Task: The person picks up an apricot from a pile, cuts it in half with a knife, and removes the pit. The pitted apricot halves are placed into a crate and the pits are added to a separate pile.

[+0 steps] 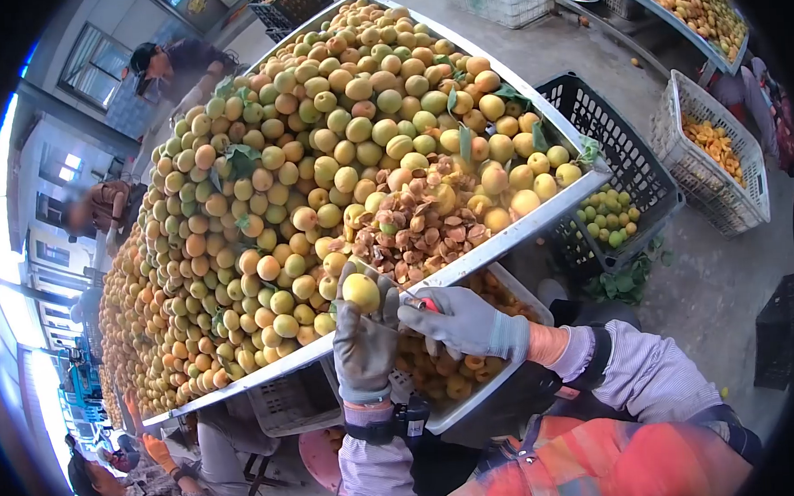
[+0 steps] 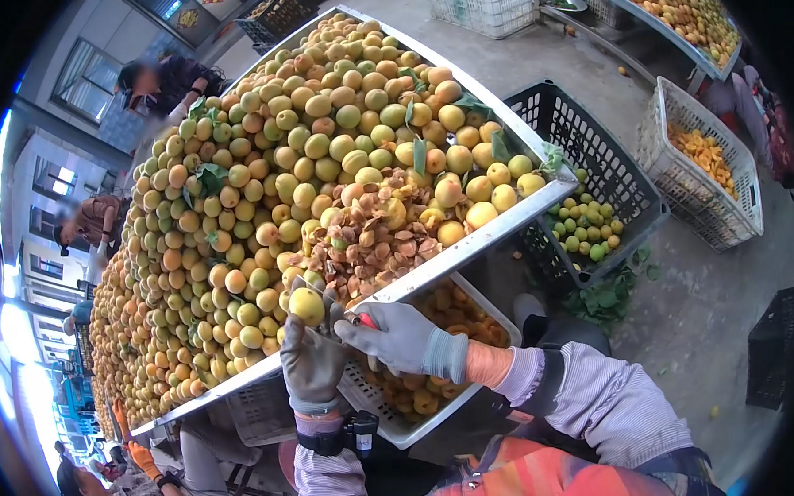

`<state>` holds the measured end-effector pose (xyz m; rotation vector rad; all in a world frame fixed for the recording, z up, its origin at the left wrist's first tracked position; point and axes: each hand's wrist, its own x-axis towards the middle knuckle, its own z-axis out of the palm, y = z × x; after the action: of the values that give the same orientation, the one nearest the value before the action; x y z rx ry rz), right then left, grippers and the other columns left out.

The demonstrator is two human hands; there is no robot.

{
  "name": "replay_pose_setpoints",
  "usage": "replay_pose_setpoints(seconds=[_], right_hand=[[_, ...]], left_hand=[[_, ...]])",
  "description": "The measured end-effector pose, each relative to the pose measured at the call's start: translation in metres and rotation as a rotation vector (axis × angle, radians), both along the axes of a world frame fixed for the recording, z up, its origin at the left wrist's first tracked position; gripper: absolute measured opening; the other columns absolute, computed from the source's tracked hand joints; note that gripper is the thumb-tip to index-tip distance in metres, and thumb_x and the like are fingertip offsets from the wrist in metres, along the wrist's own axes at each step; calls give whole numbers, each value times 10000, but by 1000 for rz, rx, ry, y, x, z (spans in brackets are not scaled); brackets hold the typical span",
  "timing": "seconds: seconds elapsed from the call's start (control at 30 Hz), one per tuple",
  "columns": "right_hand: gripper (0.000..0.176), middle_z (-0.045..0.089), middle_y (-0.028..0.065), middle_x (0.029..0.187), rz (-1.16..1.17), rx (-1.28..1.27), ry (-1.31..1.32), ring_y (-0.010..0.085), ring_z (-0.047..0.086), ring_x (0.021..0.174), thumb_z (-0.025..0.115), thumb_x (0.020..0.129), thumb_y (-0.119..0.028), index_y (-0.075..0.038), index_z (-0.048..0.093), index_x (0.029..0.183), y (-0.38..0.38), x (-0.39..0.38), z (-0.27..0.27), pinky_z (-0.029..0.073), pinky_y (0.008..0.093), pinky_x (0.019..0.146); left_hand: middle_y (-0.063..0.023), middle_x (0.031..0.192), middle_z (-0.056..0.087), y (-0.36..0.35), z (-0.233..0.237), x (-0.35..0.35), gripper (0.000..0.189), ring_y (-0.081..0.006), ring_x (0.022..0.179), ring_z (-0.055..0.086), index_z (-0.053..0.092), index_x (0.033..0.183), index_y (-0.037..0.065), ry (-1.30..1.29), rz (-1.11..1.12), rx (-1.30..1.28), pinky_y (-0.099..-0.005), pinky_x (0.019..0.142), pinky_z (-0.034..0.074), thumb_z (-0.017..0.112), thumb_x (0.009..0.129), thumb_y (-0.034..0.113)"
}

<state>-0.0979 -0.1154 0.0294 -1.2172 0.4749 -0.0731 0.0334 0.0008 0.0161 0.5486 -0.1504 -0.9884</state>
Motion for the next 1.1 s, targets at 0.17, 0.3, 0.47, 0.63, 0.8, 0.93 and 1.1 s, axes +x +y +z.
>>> replay_pose_setpoints(seconds=[0.17,0.3,0.47,0.63,0.8,0.93,1.1], right_hand=[[419,551,4,581,30,28,28,70,508,446,547,889,-476,-58,560,860,-5,-2,13,410,209,405],[425,553,13,582,51,23,34,78,511,441,538,894,-475,-52,563,912,-4,-3,12,418,212,403],[428,556,23,589,109,18,50,86,507,440,523,901,-471,-48,564,950,-5,-7,13,415,214,399],[427,558,25,595,144,55,81,88,512,450,520,901,-474,-54,566,964,-3,-11,13,413,216,397],[395,550,26,586,163,19,94,80,496,444,546,892,-465,-71,562,918,-2,-13,13,396,214,391],[387,541,23,572,184,45,121,75,478,431,558,888,-458,-73,541,857,-2,-12,10,380,211,388],[403,531,23,551,177,20,109,74,462,411,569,880,-467,-77,521,792,1,-11,0,371,213,381]], left_hand=[[-146,1296,476,0,7,-3,584,-307,1222,454,307,1392,68,-72,-35,7,-434,1025,389,541,857,79],[-140,1292,476,-1,6,-5,612,-299,1172,484,314,1394,84,10,3,-24,-432,1007,397,557,833,66],[-120,1284,463,-2,10,-5,665,-276,1171,473,334,1383,101,-83,23,-3,-414,999,402,617,785,35],[-96,1271,449,-6,10,-6,743,-255,1178,453,327,1385,110,-242,11,1,-397,996,401,675,733,36],[-73,1240,459,-7,17,-10,804,-245,1172,454,284,1412,102,-368,24,114,-390,1015,375,678,712,54],[-73,1246,462,-6,14,-9,825,-243,1174,454,270,1419,99,-384,-7,115,-388,1017,374,688,708,65],[-84,1258,470,-6,16,-10,824,-248,1181,456,258,1422,90,-402,-15,124,-388,1023,376,685,718,73]])
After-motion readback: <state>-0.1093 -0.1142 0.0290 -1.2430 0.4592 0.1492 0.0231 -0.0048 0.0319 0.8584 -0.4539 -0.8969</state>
